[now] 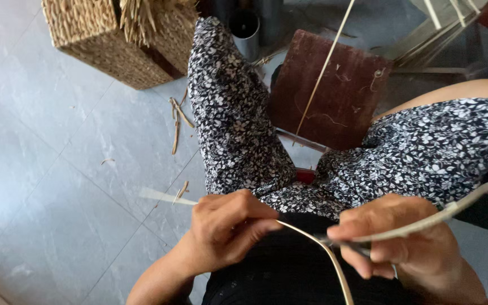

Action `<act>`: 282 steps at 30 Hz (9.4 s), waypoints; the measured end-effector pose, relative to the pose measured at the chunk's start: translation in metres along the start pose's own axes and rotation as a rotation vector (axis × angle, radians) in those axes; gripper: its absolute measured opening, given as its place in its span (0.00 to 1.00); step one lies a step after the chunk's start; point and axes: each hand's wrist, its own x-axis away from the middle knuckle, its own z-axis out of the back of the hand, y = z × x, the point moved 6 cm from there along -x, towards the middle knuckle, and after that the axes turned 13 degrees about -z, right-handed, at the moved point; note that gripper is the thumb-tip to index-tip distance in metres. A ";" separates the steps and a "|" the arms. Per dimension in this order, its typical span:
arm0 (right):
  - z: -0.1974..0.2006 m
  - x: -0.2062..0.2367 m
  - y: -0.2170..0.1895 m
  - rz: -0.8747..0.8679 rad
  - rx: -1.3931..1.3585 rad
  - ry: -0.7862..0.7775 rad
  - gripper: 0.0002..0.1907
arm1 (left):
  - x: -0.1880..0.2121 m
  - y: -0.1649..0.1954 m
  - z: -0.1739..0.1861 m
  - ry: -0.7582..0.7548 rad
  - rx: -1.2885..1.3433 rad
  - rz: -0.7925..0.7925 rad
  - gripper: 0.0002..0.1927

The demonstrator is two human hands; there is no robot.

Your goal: The person sits on a low stool and splits long bamboo strips into thinner strands, drawing each strip against a small knife held in one hand to shave and separate it. They set finished strips aside, reach for new strips from a bundle, and near the end use scissors to trim a strip.

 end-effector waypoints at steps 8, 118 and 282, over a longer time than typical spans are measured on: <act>0.073 -0.020 -0.011 0.085 -0.075 0.177 0.21 | -0.006 -0.024 0.001 0.086 -0.134 0.020 0.04; 0.192 -0.017 -0.037 0.102 -0.027 0.441 0.23 | -0.166 -0.171 -0.094 0.012 -0.076 0.048 0.07; 0.201 -0.123 0.073 -0.399 -0.028 0.554 0.28 | -0.034 -0.284 -0.057 0.102 -0.021 0.495 0.08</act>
